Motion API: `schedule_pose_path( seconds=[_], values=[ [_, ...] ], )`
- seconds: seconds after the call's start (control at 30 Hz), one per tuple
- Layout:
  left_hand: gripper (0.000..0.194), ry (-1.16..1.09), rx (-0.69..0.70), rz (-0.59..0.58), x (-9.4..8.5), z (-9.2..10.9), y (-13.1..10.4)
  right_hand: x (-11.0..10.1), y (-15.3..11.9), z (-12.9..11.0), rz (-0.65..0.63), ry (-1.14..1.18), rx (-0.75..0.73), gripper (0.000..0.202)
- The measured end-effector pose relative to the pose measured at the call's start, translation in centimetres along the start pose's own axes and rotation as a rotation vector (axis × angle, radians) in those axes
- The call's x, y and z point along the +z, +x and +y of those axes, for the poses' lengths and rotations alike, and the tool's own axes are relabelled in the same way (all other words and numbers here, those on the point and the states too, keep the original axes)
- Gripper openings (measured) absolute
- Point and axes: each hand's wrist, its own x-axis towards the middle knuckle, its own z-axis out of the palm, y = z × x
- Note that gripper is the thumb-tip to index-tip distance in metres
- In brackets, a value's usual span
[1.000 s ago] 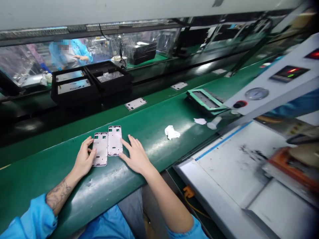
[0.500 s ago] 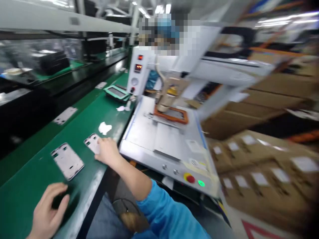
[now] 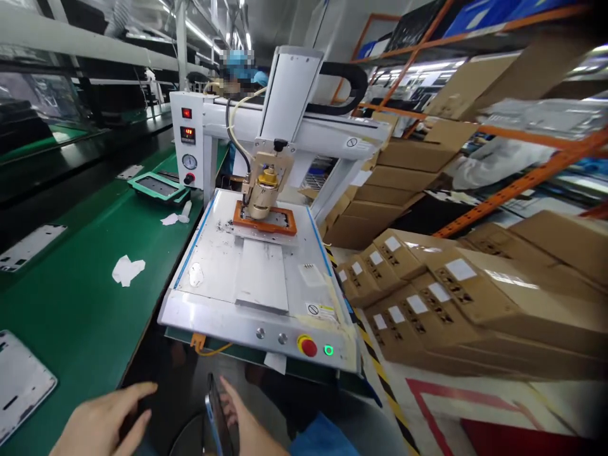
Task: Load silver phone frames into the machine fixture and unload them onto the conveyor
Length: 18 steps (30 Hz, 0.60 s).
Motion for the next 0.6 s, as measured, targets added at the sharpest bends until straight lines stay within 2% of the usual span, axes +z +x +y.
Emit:
schedule_pose_path(
  seconds=[0.07,0.13,0.2,0.3,0.37,0.43,0.5,0.6],
  values=[
    [0.038,0.027,-0.023,-0.030,-1.0,2.2,2.6,0.2,0.4,2.3,0.077,-0.106,0.047,0.136],
    [0.036,0.056,-0.025,-0.070,-1.7,4.5,5.0,-0.2,0.7,3.0,0.111,-0.190,0.033,0.128],
    [0.034,0.041,-0.045,-0.142,-1.6,6.5,6.6,-0.9,1.0,3.0,0.093,-0.227,0.033,0.128],
    [0.036,-0.088,-0.064,-0.375,-0.4,8.0,7.1,-1.3,1.3,3.2,0.008,-0.282,0.112,0.134],
    [0.047,-0.114,0.001,-0.569,0.6,7.6,6.5,-0.9,1.5,3.5,-0.043,-0.318,0.163,0.137],
    [0.062,-0.061,0.042,-0.693,1.2,6.5,5.7,-0.3,1.6,3.6,-0.083,-0.323,0.165,0.140],
    [0.066,0.019,-0.008,-0.697,1.3,5.2,5.3,0.0,1.6,3.5,-0.102,-0.309,0.149,0.142],
    [0.060,0.051,-0.042,-0.601,1.0,4.2,5.5,0.1,1.6,3.2,-0.099,-0.303,0.140,0.142]
  ],
)
